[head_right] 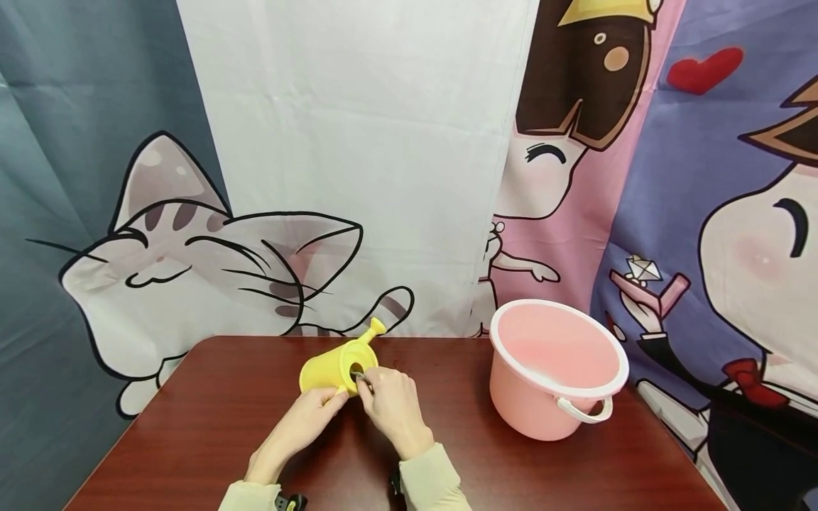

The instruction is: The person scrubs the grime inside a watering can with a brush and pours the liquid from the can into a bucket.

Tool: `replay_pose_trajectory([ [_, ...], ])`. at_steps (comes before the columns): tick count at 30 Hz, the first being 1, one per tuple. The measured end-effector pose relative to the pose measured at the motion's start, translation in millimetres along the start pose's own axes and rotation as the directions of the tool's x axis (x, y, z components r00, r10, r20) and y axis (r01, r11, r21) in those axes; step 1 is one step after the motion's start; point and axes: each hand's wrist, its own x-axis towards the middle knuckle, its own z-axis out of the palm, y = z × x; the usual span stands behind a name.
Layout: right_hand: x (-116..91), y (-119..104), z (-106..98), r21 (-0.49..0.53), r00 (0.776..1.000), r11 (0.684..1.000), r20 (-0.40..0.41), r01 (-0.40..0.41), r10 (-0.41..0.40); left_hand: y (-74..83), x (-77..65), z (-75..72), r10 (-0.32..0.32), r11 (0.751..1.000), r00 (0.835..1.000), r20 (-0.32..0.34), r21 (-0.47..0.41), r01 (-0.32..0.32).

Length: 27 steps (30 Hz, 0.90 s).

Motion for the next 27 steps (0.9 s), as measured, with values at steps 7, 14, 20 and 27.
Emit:
replay_pose_trajectory([
  [7,6.7,-1.5,-12.5,0.031,1.0,0.999,0.002,0.01,-0.01,0.5,-0.6,-1.7,-0.015,1.0,1.0,-0.005,-0.018,0.015],
  [14,11.1,-1.1,-23.6,0.055,1.0,0.998,-0.024,0.021,-0.019,0.5,-0.6,-1.3,-0.016,1.0,1.0,-0.013,-0.027,0.016],
  [20,14.0,-2.9,-29.6,0.055,0.999,0.998,-0.017,0.037,-0.036,-1.1,0.4,-1.2,-0.014,1.0,1.0,-0.023,-0.022,0.014],
  [27,12.5,-1.2,-24.0,0.078,0.999,0.997,-0.029,0.023,-0.02,0.0,0.0,-1.7,-0.015,1.0,1.0,-0.018,-0.026,0.015],
])
